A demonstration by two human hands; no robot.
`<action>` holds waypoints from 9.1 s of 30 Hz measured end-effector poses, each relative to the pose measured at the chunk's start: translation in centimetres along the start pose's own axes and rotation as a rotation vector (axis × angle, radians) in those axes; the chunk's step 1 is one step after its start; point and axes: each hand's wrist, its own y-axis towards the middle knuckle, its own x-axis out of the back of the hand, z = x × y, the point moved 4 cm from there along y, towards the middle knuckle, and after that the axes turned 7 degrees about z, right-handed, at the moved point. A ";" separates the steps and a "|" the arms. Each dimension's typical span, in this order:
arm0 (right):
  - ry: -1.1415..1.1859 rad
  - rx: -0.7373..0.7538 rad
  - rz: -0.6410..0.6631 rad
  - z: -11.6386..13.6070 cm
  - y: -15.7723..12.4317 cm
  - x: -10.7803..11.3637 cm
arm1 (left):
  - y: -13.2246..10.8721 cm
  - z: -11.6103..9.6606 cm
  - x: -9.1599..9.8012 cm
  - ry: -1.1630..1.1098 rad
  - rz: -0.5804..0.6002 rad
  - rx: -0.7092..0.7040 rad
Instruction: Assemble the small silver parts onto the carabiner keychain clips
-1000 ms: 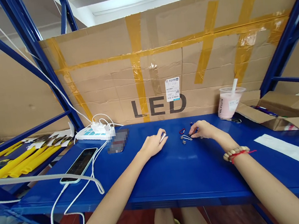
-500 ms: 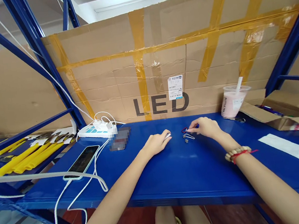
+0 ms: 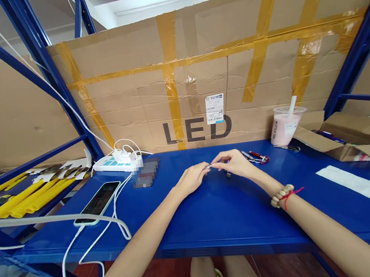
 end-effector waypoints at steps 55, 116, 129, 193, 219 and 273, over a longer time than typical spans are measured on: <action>-0.635 0.306 -0.158 1.5 -1.1 0.3 | -0.3 -0.1 -0.3 0.081 -0.231 0.080; -0.004 -0.281 0.521 -0.2 -11.6 1.1 | 0.1 1.2 -0.6 0.011 -0.053 0.168; -0.437 0.088 0.346 0.0 0.0 -3.3 | -0.2 1.9 -0.2 0.047 -0.067 0.171; 0.068 0.041 -0.107 -1.4 -0.3 -1.1 | 0.1 0.8 -0.7 -0.085 -0.026 -0.018; 0.566 -0.479 -0.009 -2.3 -1.3 -2.7 | -0.3 -0.6 0.3 -0.109 -0.290 -0.044; -0.761 0.472 0.158 1.4 -1.0 0.2 | 0.0 -0.5 -1.7 -0.495 -0.062 0.081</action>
